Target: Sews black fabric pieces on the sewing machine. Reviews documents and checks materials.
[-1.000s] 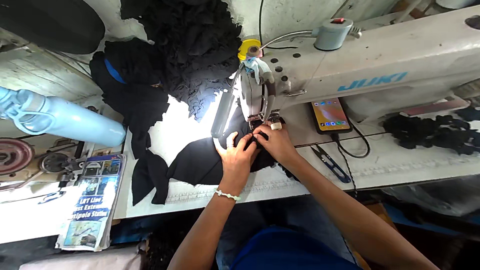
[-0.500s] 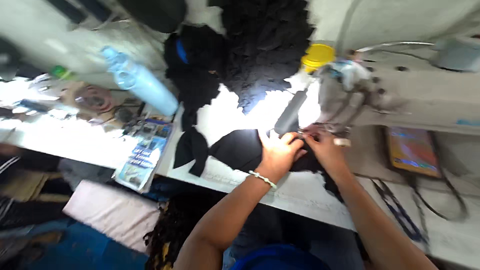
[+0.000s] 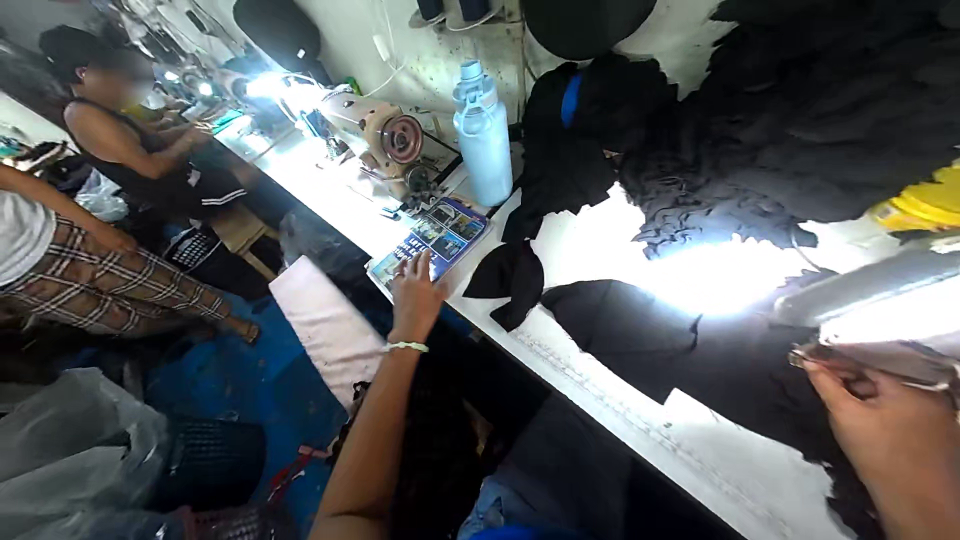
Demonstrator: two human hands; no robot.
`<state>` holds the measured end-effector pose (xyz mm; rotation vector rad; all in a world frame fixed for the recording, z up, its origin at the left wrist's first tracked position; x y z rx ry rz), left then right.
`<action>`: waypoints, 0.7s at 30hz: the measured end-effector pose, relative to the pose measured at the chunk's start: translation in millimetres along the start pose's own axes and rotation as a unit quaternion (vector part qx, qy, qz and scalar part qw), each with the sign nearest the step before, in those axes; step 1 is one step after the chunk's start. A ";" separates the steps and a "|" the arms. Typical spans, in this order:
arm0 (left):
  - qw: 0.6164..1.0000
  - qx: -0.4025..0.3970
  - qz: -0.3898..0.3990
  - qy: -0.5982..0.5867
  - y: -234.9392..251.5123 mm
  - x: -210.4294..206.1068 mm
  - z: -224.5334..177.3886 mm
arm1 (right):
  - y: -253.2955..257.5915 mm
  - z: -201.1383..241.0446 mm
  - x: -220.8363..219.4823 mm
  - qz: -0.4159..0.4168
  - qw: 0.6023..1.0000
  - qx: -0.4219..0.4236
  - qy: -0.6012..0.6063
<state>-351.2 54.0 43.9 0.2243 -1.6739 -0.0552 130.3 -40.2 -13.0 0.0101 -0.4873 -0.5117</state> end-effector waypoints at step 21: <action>0.976 0.042 -0.044 -0.209 34.8 54.7 73.8 | 2.5 -26.8 -2.6 -0.024 0.999 -0.032 0.006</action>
Point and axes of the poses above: each hand's wrist, its own y-axis towards the middle knuckle, its own x-axis out of the back of the hand, z = x × y, the point moved 2 cm from there along y, towards the middle knuckle, and after that the axes turned 12 degrees about y, right-handed, at the moved point
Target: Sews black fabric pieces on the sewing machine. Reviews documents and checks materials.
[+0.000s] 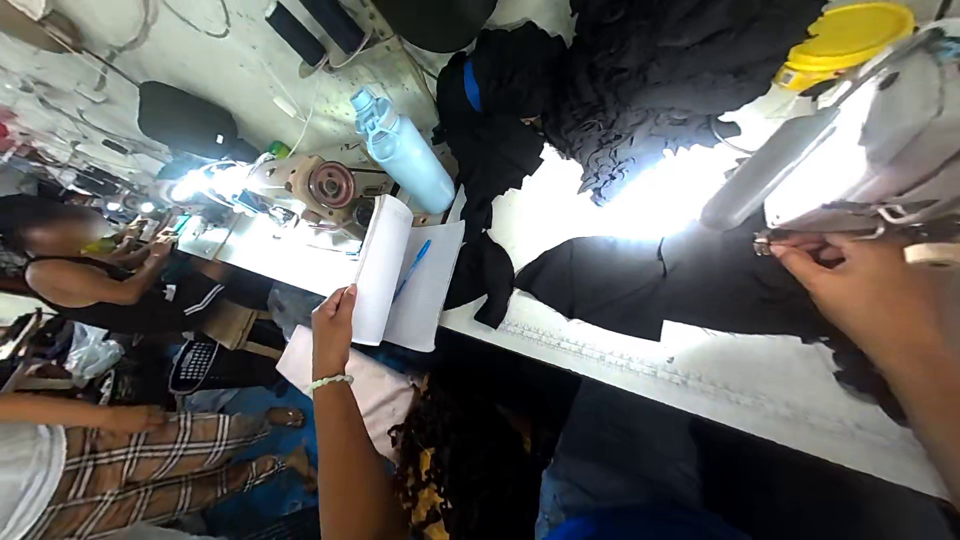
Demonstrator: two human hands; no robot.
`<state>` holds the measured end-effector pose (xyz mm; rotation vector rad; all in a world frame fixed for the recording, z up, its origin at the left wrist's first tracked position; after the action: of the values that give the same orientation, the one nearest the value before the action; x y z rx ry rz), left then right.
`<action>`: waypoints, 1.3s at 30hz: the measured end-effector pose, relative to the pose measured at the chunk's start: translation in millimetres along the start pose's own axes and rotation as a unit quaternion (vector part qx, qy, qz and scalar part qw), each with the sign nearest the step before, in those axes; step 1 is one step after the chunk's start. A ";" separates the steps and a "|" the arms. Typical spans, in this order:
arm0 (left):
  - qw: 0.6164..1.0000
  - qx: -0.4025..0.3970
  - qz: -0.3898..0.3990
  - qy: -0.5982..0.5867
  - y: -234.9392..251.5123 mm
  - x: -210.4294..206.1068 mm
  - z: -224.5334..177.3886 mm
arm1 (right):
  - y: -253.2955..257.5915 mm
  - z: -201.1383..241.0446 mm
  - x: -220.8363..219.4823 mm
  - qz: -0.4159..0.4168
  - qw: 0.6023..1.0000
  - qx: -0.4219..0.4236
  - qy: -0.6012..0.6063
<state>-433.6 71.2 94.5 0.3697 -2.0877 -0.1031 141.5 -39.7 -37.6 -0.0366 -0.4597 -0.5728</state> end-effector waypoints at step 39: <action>0.988 0.061 -0.015 -0.139 49.0 21.1 44.9 | -0.2 -14.6 -11.7 -0.038 0.993 0.005 0.115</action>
<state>-492.6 108.0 99.4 0.4827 -2.3713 -0.0472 138.7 -36.2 -55.8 0.0568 -0.2397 -0.6418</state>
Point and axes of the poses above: each hand's wrist, its own y-axis towards the middle knuckle, its own x-axis out of the back of the hand, z = x × y, the point moved 2 cm from there along y, towards the middle knuckle, and after that the axes turned 12 degrees about y, right-handed, at the moved point
